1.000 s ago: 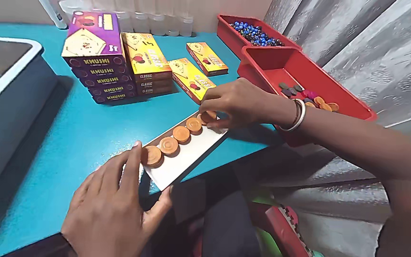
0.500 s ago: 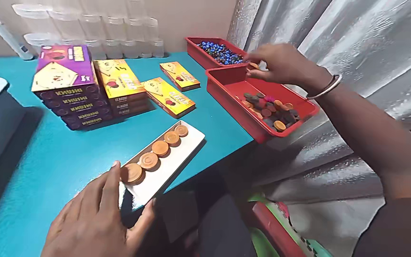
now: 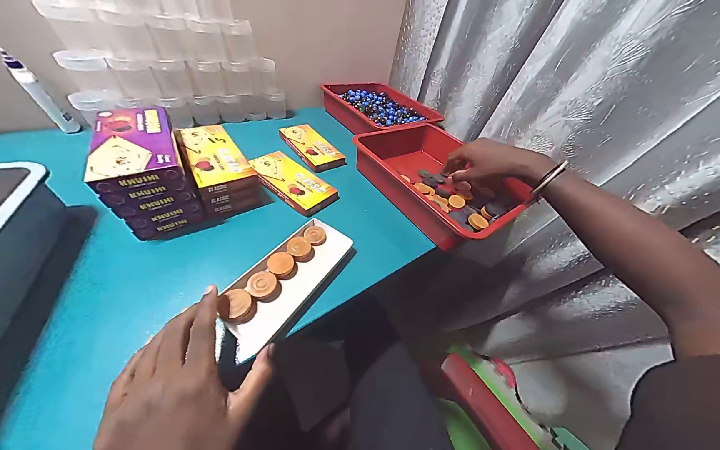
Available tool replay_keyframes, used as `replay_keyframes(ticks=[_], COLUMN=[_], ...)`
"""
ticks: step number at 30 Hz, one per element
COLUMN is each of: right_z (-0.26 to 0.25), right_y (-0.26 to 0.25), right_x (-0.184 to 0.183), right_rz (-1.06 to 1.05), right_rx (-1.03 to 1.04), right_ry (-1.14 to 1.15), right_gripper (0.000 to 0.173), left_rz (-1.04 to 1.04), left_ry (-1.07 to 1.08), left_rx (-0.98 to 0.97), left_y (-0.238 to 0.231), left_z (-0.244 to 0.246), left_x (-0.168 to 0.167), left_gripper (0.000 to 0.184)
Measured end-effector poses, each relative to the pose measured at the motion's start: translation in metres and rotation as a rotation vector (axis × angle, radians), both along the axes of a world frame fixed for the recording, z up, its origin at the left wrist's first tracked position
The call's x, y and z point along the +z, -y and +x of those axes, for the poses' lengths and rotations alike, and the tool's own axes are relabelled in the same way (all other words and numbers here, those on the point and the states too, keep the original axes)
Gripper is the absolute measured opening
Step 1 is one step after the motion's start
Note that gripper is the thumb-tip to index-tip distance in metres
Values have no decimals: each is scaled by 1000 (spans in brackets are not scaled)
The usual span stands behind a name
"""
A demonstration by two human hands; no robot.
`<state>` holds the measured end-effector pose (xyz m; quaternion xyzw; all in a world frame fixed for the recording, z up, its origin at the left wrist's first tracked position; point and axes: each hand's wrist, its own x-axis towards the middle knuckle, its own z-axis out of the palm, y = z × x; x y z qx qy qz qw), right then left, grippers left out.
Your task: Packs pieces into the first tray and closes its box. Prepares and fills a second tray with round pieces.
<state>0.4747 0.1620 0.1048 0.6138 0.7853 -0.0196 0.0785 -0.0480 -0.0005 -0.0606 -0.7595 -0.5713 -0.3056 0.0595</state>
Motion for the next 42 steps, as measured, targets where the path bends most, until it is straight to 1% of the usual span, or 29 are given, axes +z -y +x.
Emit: replay_keyframes(ticks=[3,5,8,13,15,17,20,26,28,29,31,33,34,36,39,40,42], right_z=[-21,-28,-29,-14,-10,-10,-14,-22,-24,-31,-60,-112,-141,-193,-257,-272,-294], right_y=[2,5,5,-9,-16,-22,-25,-28,-29,-27,-16,2,14,38,69,75,86], right_x=[-9,-15,-16,-9,-12,-17,-27,-27,-24,-22,-15,-5,-2,-6,-27,-36,-51], right_rz=[-126,-172,-135,26,43,16,-26,-47,3,80,289,478,501,451,289,250,180], right_rx=[14,-27,-29,12,63,113,177,142,102,73,20,58,109,301,585,653,703], right_ry=[-21,-17,-15,-63,-97,-128,-84,25,88,119,86,-38,-106,-233,-367,-395,-413], right_gripper=[29,28,23,33,35,35,36,30,26,24,28,35,36,36,33,35,35], left_rz=[6,8,8,4,10,5,4,23,51,66,91,118,135,147,178,195,225], left_ry=[-6,-10,-7,-14,-17,-17,-11,-9,-3,0,17,35,45,58,86,104,130], left_rx=[0,8,19,17,18,13,7,24,32,39,74,109,123,139,157,170,200], left_y=[0,0,1,1,1,1,1,2,0,0,0,0,0,-1,-1,-2,-3], left_z=[0,1,2,1,1,1,1,3,4,4,7,9,10,12,15,16,18], left_x=[1,1,1,2,2,3,2,2,1,1,-1,-2,-3,-3,-4,-4,-5], left_gripper=[91,91,90,89,90,90,90,90,91,92,94,97,97,99,102,102,102])
